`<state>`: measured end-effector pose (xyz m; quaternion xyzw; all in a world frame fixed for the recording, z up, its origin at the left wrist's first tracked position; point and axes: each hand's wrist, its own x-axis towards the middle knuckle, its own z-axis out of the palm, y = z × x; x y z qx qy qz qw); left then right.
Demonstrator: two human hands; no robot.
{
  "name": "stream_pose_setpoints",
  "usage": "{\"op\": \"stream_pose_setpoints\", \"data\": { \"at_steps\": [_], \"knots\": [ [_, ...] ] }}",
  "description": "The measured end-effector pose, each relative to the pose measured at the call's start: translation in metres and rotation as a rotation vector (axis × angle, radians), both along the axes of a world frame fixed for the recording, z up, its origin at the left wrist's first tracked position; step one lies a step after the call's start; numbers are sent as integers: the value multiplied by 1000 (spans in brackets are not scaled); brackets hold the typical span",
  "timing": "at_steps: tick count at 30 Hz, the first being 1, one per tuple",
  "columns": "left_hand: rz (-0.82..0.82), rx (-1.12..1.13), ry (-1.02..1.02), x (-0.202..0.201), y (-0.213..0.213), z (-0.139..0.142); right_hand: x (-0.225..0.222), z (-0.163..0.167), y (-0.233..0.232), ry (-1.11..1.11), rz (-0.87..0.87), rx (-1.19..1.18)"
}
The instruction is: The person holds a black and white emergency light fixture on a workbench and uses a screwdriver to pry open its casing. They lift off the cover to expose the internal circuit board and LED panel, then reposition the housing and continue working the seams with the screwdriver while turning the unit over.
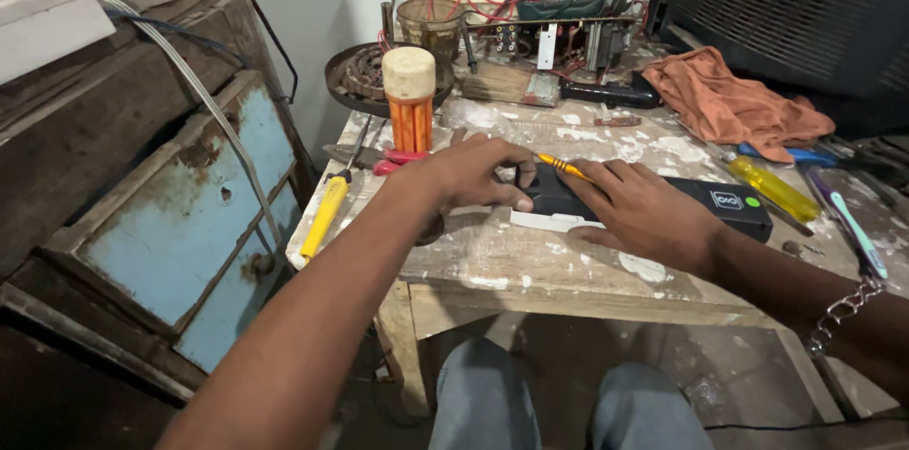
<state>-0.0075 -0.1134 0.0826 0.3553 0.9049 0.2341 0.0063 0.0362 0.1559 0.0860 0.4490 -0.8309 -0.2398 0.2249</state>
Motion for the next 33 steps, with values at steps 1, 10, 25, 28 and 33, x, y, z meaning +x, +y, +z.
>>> {"op": "stream_pose_setpoints", "data": {
  "at_steps": [1,10,25,28,33],
  "knots": [
    [39,-45,5,2,1,0,0,0,0,3,2,4],
    [152,-16,37,18,8,-21,0,-6,4,31,34,-18],
    [-11,104,422,42,-4,-22,-25,2,10,-276,67,-110],
    [-60,130,484,50,-4,-23,-30,7,15,-295,136,-71],
    [37,359,275,63,6,-14,-35,17,25,-405,51,-116]
  ]
}}
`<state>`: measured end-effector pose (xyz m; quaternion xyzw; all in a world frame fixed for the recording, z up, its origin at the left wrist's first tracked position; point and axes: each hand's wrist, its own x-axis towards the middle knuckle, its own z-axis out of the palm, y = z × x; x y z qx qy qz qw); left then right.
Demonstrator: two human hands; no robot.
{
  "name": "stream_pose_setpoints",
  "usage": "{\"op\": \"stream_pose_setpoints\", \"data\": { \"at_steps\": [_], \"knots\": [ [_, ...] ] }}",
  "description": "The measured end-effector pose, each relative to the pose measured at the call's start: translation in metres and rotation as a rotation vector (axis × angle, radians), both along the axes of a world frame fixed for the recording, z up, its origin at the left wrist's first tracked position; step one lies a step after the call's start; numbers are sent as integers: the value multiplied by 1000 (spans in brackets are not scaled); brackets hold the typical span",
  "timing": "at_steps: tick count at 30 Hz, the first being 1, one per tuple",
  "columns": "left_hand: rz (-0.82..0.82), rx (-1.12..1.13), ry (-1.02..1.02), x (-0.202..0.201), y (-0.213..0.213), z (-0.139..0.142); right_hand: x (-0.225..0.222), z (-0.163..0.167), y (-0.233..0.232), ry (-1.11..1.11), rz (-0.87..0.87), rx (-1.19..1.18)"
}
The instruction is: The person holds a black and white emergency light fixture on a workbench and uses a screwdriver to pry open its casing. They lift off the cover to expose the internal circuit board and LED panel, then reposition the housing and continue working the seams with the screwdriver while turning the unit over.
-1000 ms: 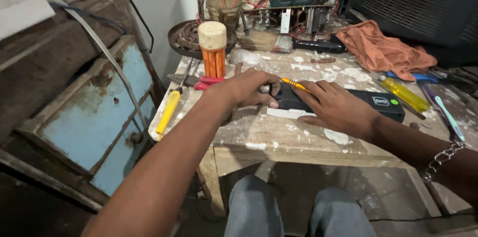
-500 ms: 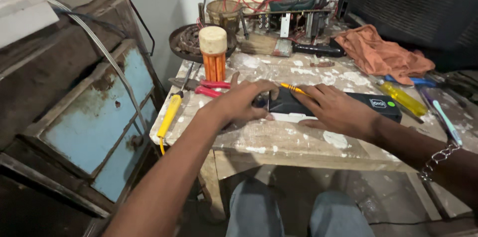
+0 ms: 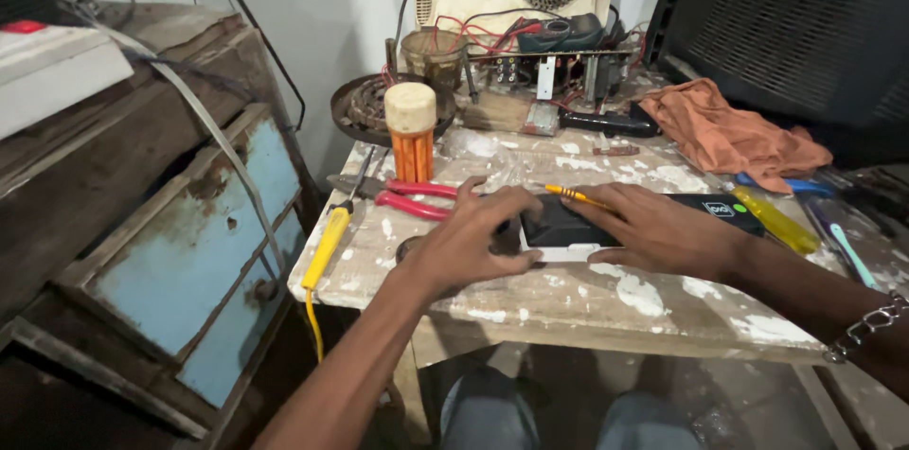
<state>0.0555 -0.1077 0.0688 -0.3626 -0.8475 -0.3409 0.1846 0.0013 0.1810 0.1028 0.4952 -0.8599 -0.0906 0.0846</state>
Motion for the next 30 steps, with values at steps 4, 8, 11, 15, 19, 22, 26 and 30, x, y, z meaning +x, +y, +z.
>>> {"op": "stream_pose_setpoints", "data": {
  "at_steps": [4,8,11,15,19,22,26,30],
  "knots": [
    [4,496,-293,-4,19,6,0,13,14,-126,-101,-132],
    [-313,1009,-260,-18,47,15,4,25,22,-98,-83,-351],
    [-386,1097,-194,-16,68,23,10,31,25,-62,-75,-472],
    [-551,1136,-153,-8,92,46,19,38,36,34,21,-627],
    [-551,1287,-172,-6,126,70,18,36,35,83,91,-786],
    [-337,1335,-145,-2,151,77,15,32,29,55,97,-801],
    [-173,1338,-102,2,166,82,23,36,27,205,116,-800],
    [-76,1314,0,7,170,88,38,42,20,181,69,-860]
  ]
}}
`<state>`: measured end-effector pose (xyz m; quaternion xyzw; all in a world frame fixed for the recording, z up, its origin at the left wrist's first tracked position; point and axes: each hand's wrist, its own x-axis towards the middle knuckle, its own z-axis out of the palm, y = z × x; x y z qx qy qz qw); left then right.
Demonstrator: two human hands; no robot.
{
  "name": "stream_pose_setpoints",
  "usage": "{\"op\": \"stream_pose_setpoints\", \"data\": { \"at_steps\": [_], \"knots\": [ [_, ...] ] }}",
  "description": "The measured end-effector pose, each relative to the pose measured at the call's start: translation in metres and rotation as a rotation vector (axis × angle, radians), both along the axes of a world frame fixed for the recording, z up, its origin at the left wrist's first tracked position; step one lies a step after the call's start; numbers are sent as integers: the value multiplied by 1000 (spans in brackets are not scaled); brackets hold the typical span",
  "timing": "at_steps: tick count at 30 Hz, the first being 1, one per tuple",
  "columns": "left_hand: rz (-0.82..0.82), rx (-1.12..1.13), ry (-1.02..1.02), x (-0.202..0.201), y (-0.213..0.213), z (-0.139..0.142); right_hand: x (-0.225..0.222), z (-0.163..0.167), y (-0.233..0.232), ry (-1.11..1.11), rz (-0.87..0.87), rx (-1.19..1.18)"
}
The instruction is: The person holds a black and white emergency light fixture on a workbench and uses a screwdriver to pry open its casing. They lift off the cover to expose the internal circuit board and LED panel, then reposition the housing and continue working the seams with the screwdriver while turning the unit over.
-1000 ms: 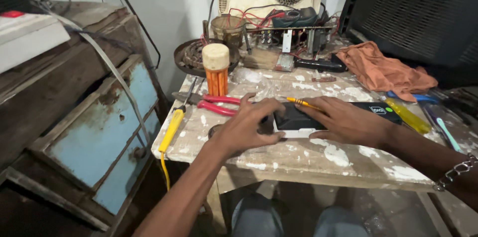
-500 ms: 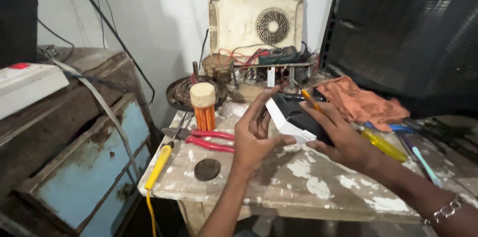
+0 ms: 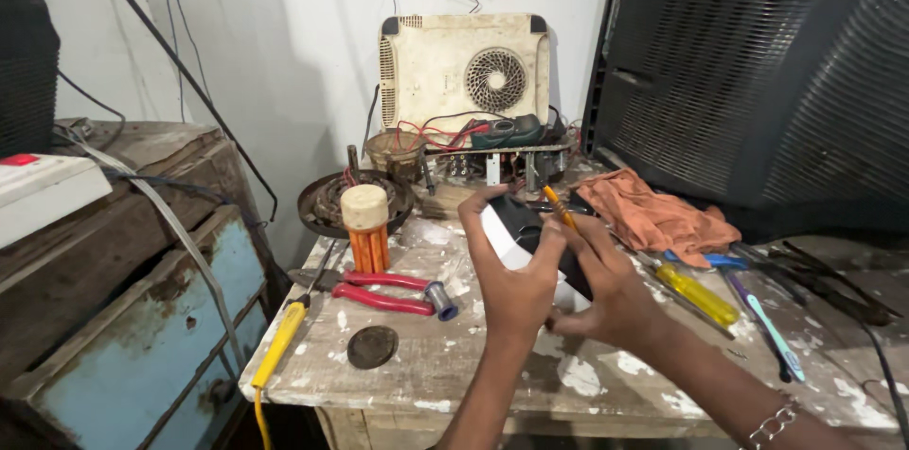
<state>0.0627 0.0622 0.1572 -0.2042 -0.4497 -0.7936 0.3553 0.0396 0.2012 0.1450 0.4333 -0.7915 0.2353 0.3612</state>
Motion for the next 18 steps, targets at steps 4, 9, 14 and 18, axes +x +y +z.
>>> {"op": "stream_pose_setpoints", "data": {
  "at_steps": [4,9,14,18],
  "knots": [
    [-7,25,-39,1,4,4,11,-3,-12,-3,-123,-111],
    [16,20,-68,1,8,8,12,-11,-16,37,-189,-198],
    [72,51,-96,5,5,9,9,-16,-16,0,-198,-173],
    [92,180,-252,10,7,3,9,-20,-22,43,-187,-106]
  ]
}}
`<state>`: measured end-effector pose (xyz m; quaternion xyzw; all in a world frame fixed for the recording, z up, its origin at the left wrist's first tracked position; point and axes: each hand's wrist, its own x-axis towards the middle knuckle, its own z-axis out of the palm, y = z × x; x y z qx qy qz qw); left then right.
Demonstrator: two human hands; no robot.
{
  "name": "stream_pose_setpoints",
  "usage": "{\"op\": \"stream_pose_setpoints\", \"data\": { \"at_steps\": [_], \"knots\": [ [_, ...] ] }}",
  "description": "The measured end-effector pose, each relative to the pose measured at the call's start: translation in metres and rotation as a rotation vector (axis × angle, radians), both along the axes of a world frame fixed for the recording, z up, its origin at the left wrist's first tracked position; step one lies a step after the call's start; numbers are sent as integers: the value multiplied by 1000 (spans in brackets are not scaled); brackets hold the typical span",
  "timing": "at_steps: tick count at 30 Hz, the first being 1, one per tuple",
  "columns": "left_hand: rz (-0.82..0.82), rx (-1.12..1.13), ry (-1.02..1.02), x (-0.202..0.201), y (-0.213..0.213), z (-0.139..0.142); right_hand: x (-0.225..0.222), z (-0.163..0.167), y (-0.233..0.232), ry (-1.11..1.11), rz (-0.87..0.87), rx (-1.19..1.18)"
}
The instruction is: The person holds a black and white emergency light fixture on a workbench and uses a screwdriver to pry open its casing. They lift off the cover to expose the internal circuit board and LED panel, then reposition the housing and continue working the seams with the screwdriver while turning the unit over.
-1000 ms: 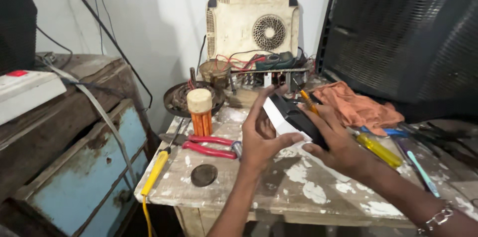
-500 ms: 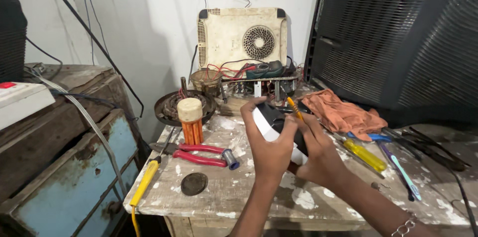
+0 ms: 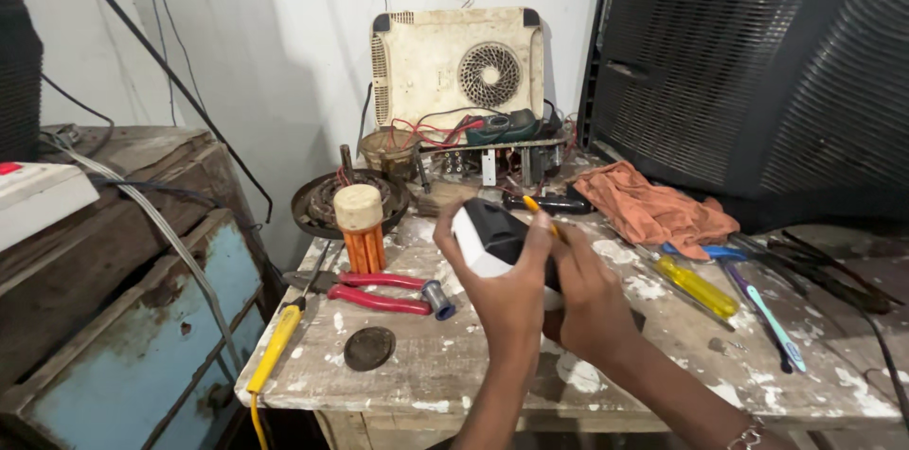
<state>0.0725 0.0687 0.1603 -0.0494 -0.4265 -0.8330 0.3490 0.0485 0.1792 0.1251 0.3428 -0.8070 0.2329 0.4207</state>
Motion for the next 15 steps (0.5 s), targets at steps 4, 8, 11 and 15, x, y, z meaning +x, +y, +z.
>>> {"op": "stream_pose_setpoints", "data": {
  "at_steps": [4,8,11,15],
  "knots": [
    [34,30,27,-8,-6,-8,-2,-2,-8,-34,38,18],
    [-53,122,-44,-29,-16,-16,-9,-2,-16,-4,-38,81],
    [-73,184,-20,-45,-25,-26,-15,-2,-23,-31,-83,162],
    [-114,333,-42,-62,-37,-45,-21,0,-30,-155,-82,311]
  ]
}}
